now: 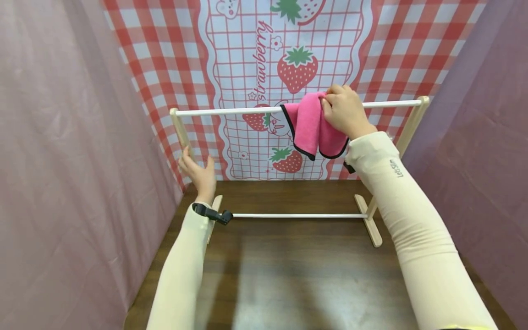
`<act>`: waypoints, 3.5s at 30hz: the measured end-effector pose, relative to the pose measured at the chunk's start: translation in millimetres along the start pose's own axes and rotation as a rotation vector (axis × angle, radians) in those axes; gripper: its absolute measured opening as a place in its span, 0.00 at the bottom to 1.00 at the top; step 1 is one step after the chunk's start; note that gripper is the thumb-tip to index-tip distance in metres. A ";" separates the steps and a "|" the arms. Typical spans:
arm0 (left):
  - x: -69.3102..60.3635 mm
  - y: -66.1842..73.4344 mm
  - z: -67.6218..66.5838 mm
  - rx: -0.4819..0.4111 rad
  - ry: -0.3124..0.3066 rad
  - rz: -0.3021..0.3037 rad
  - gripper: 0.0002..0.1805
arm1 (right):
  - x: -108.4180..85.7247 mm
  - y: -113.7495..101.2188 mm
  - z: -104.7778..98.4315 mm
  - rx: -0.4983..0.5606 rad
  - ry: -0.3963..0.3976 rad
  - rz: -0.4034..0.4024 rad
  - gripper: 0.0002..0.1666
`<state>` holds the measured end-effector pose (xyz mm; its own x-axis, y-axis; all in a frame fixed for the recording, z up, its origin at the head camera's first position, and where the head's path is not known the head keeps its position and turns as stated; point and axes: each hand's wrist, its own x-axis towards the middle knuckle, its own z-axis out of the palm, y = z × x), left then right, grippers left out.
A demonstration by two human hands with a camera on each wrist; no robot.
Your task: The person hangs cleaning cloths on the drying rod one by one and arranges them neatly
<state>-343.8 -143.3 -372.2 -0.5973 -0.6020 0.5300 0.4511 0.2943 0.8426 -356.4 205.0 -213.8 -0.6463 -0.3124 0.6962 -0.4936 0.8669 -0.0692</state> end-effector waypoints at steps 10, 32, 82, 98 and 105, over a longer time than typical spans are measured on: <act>-63.2 73.0 61.9 -0.320 -0.610 -0.204 0.32 | -3.1 2.6 1.1 -0.017 0.031 -0.033 0.20; -91.8 127.7 102.2 -0.700 -0.500 -0.450 0.25 | -13.1 5.6 -1.9 -0.030 -0.058 0.135 0.26; -2.1 149.8 85.6 -0.559 -0.642 -0.276 0.23 | -60.7 56.1 -54.1 1.344 0.417 0.593 0.15; 19.9 116.2 73.3 -0.460 -0.553 -0.232 0.22 | -90.7 74.3 -32.6 1.091 0.344 0.648 0.19; 15.1 107.4 68.6 -0.468 -0.504 -0.225 0.20 | -94.0 74.9 -24.8 1.062 0.307 0.679 0.18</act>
<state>-349.8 -69.8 -267.2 -0.8913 -0.1615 0.4238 0.4508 -0.2131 0.8668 -318.1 308.9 -266.7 -0.8585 0.2890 0.4236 -0.4307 0.0420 -0.9015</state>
